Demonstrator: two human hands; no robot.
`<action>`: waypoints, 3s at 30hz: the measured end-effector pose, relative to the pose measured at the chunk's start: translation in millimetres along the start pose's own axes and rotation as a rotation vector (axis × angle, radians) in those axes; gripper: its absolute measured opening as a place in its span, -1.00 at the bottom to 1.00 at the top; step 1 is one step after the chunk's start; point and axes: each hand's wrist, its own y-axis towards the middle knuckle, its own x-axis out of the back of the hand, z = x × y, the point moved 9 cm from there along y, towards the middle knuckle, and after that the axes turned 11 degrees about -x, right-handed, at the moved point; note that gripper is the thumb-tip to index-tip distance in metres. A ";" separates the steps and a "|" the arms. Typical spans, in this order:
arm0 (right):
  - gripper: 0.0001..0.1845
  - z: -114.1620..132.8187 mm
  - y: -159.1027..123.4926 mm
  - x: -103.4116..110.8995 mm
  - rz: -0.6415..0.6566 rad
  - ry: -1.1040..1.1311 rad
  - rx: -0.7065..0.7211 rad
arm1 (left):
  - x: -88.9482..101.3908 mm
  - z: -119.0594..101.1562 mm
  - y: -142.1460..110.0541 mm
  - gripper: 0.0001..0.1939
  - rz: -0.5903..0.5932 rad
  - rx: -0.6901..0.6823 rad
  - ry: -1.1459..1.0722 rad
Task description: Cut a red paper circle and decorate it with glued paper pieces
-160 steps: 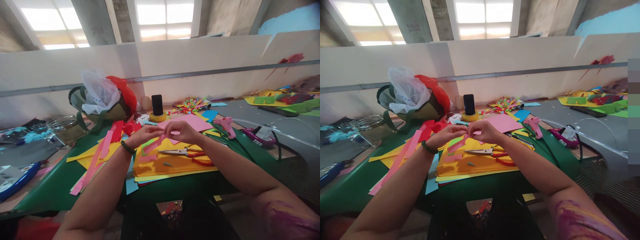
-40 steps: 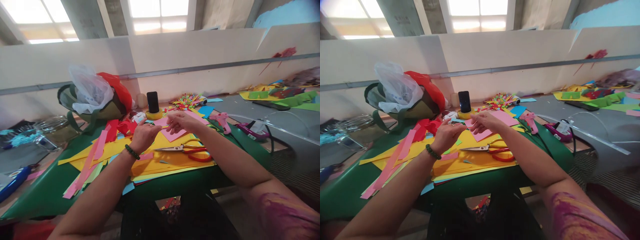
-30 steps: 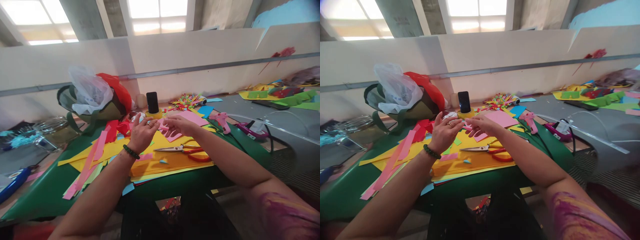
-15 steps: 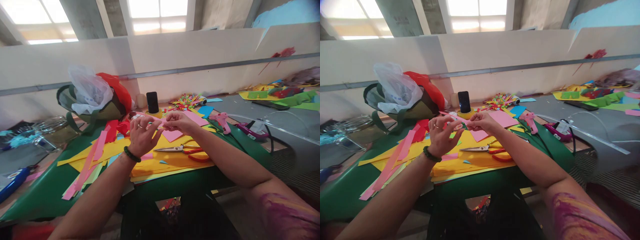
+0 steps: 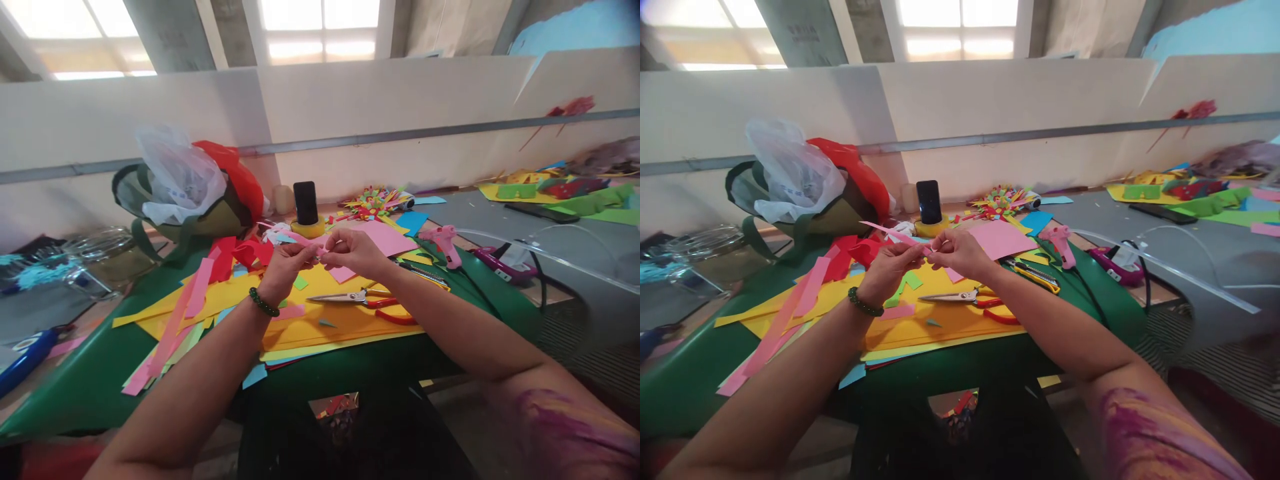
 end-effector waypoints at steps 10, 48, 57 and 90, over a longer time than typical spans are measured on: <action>-0.60 -46.5 -78.4 36.2 0.167 -1.241 -0.205 | 26.5 0.7 9.2 -0.86 -0.063 0.166 -0.237; -0.20 -15.4 -132.1 -1.7 0.103 -0.634 -0.067 | -27.0 -5.6 -19.3 -0.79 0.146 0.198 -0.276; -0.22 -17.9 -129.8 -1.8 0.099 -0.607 -0.075 | -28.4 -1.6 -19.9 -0.79 0.148 0.199 -0.218; -0.16 -18.4 -130.3 -0.3 0.042 -0.582 -0.022 | -31.0 0.1 -21.1 -0.65 0.167 0.143 -0.264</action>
